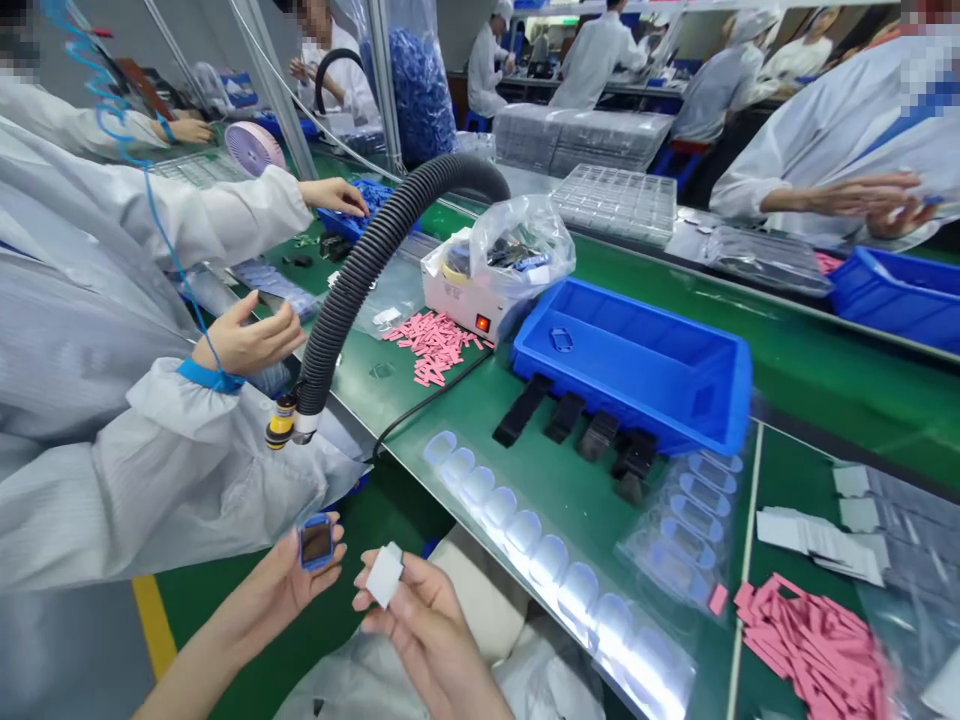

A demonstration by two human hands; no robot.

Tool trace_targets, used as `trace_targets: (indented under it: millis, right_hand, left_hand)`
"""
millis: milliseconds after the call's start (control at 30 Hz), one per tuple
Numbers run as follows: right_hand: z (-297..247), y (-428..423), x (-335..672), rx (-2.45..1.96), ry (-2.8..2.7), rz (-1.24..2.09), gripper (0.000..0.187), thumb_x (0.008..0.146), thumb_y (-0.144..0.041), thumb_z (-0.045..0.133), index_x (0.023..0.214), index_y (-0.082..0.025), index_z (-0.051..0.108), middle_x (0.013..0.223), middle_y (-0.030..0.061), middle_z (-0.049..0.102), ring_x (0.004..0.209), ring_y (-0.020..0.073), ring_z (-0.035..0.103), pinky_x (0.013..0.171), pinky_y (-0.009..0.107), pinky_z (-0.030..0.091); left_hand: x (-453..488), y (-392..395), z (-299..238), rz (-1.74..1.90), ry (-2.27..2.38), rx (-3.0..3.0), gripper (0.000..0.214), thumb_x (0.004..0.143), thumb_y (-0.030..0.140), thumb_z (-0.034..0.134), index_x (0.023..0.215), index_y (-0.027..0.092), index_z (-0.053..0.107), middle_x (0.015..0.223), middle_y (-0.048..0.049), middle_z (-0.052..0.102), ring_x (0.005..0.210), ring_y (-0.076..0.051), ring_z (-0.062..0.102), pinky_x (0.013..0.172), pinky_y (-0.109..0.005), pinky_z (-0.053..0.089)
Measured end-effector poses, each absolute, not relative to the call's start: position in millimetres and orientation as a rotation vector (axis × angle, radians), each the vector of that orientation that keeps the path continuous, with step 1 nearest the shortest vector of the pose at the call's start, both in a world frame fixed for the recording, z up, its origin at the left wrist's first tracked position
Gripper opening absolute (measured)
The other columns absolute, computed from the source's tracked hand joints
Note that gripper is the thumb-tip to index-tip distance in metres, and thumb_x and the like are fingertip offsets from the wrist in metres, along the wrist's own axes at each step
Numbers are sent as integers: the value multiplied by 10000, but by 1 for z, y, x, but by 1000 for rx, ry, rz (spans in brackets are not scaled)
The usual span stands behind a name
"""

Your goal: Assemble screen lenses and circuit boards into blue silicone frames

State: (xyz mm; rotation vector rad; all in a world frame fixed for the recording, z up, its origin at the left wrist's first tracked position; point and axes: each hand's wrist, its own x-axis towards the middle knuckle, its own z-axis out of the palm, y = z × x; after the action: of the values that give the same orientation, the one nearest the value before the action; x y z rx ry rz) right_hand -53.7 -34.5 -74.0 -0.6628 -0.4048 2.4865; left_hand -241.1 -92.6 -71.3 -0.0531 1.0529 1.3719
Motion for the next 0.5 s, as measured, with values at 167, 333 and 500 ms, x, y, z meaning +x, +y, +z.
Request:
trace_targets:
  millis: [167,333,500]
  right_hand:
    - [-37,-23,-6,-435,-372,2305,353,740,-434,743,1023,-245,650,779,15,654,607,73,579,572,162,466]
    - [-24,-19,20,-460,-460,2143,326,763,-561,649,894,-269,587,601,-27,527,399,65,369,418,187,386]
    - [-13,-17,38,-495,-504,2062,369,750,-610,618,758,-265,488,540,-62,424,354,54,209,371,192,327]
  left_hand:
    - [-171,-75,-27,1273,776,142,349,669,365,782,976,207,736,853,-29,747,768,-141,703,651,-180,545]
    - [-117,-60,0,1176,617,188,351,628,398,799,923,216,747,836,-18,745,757,-123,698,660,-171,516]
    - [-90,-53,16,1129,654,161,331,598,417,809,869,235,756,806,-1,751,726,-124,699,721,-208,525]
